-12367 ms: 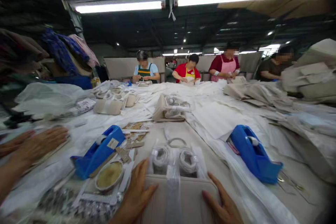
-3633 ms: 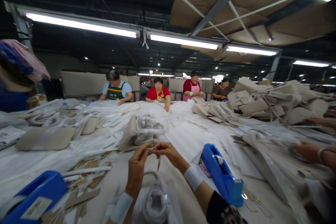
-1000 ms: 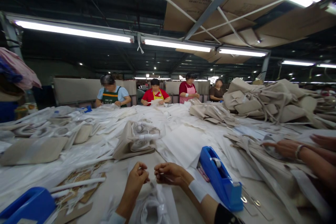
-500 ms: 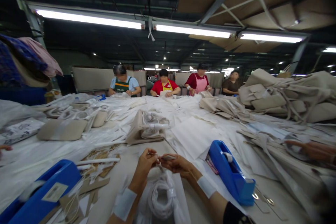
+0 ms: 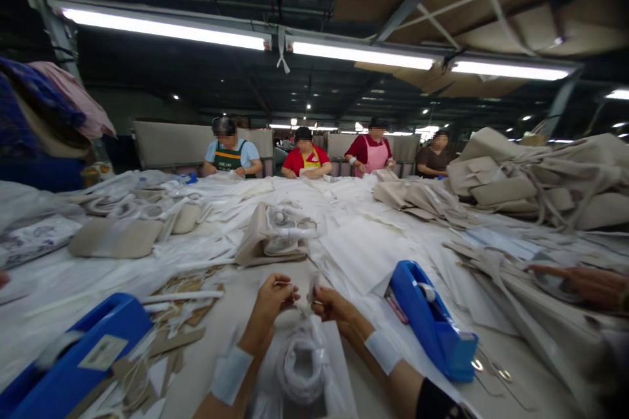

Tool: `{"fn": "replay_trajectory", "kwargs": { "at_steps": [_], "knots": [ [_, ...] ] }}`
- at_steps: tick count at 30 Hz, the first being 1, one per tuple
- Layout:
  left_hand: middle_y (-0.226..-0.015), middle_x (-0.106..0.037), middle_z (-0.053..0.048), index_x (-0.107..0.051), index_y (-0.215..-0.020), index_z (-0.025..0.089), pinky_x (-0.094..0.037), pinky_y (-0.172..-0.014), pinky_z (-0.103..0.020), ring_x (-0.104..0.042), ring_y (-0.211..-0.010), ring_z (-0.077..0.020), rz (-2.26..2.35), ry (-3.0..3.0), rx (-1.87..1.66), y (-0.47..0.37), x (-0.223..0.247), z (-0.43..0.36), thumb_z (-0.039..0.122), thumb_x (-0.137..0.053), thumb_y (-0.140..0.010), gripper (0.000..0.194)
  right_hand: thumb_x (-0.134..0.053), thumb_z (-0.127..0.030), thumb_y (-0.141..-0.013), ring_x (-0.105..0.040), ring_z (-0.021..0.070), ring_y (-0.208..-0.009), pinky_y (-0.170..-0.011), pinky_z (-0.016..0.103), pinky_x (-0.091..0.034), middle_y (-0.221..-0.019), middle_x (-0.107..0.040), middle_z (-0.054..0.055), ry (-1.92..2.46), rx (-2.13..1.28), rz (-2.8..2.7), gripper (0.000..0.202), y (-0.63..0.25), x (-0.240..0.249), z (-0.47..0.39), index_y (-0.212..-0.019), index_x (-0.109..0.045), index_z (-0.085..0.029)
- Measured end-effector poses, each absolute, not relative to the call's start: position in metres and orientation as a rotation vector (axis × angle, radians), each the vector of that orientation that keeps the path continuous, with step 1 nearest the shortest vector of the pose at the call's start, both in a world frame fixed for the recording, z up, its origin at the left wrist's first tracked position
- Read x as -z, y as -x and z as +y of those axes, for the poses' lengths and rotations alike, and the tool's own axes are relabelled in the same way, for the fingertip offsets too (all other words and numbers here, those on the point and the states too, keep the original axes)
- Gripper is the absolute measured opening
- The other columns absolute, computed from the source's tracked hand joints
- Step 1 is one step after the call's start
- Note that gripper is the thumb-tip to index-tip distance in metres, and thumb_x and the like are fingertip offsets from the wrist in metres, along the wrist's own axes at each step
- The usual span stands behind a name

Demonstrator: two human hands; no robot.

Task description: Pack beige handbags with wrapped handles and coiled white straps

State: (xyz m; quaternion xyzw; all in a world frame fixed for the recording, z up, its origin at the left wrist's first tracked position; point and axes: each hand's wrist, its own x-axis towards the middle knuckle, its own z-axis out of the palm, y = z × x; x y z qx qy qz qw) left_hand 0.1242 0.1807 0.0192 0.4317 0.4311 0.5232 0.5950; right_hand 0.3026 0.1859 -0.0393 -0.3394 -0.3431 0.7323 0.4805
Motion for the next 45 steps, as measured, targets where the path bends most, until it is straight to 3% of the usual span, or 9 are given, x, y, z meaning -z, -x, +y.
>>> {"fn": "replay_trajectory", "kwargs": {
  "at_steps": [3, 8, 15, 20, 32, 39, 45],
  "knots": [
    [-0.085, -0.071, -0.009, -0.05, -0.092, 0.016, -0.054, -0.066, -0.028, -0.067, -0.065, -0.0157, 0.982, -0.969, -1.25, -0.125, -0.024, 0.176, 0.028, -0.073, -0.062, 0.039, -0.084, -0.049, -0.057, -0.028, 0.004, -0.041, -0.042, 0.02, -0.021, -0.053, -0.044, -0.009, 0.867, -1.792, -0.855, 0.046, -0.302, 0.042, 0.186, -0.074, -0.055, -0.018],
    [-0.091, -0.072, -0.012, -0.048, -0.095, 0.017, -0.055, -0.066, -0.03, -0.069, -0.064, -0.0166, 1.012, -0.944, -1.297, -0.125, -0.023, 0.176, 0.028, -0.072, -0.07, 0.037, -0.081, -0.049, -0.061, -0.032, 0.0057, -0.042, -0.043, 0.021, -0.022, -0.052, -0.045, -0.007, 0.997, -1.738, -0.978, 0.044, -0.3, 0.042, 0.186, -0.069, -0.051, -0.019],
    [-0.084, -0.073, -0.008, -0.05, -0.095, 0.016, -0.052, -0.059, -0.024, -0.067, -0.057, -0.0136, 1.073, -1.001, -1.368, -0.125, -0.025, 0.176, 0.024, -0.067, -0.071, 0.031, -0.08, -0.053, -0.058, -0.024, 0.0051, -0.037, -0.041, 0.023, -0.011, -0.039, -0.035, -0.01, 1.12, -1.573, -1.185, 0.047, -0.296, 0.021, 0.198, -0.059, -0.047, -0.02],
    [-0.081, -0.073, -0.007, -0.052, -0.092, 0.016, -0.05, -0.058, -0.021, -0.064, -0.055, -0.0104, 1.102, -1.034, -1.408, -0.124, -0.025, 0.178, 0.024, -0.067, -0.07, 0.028, -0.076, -0.054, -0.059, -0.023, 0.0051, -0.037, -0.041, 0.023, -0.012, -0.039, -0.035, -0.01, 1.175, -1.522, -1.26, 0.044, -0.291, 0.013, 0.204, -0.06, -0.046, -0.021],
    [-0.078, -0.071, -0.005, -0.049, -0.096, 0.018, -0.05, -0.053, -0.023, -0.067, -0.052, -0.0145, 1.265, -1.159, -1.43, -0.122, -0.021, 0.18, 0.015, -0.05, -0.079, 0.017, -0.073, -0.039, -0.063, -0.029, 0.0054, -0.036, -0.038, 0.022, -0.014, -0.041, -0.043, -0.008, 1.284, -1.407, -1.48, 0.028, -0.29, 0.009, 0.214, -0.058, -0.054, -0.018],
    [-0.078, -0.071, -0.002, -0.053, -0.097, 0.02, -0.048, -0.056, -0.022, -0.065, -0.054, -0.0137, 1.374, -1.352, -1.413, -0.122, -0.015, 0.182, 0.012, -0.052, -0.08, 0.019, -0.074, -0.037, -0.061, -0.03, 0.0052, -0.035, -0.036, 0.021, -0.015, -0.039, -0.044, -0.007, 1.268, -1.422, -1.651, 0.026, -0.289, -0.008, 0.218, -0.056, -0.059, -0.017],
    [-0.084, -0.068, -0.003, -0.061, -0.091, 0.021, -0.046, -0.073, -0.027, -0.064, -0.079, -0.0175, 1.408, -1.58, -1.433, -0.124, -0.023, 0.177, 0.008, -0.054, -0.076, 0.021, -0.076, -0.036, -0.056, -0.033, 0.0046, -0.036, -0.037, 0.02, -0.018, -0.04, -0.046, -0.007, 1.209, -1.457, -1.702, 0.025, -0.286, -0.015, 0.221, -0.055, -0.06, -0.017]
  ]
}}
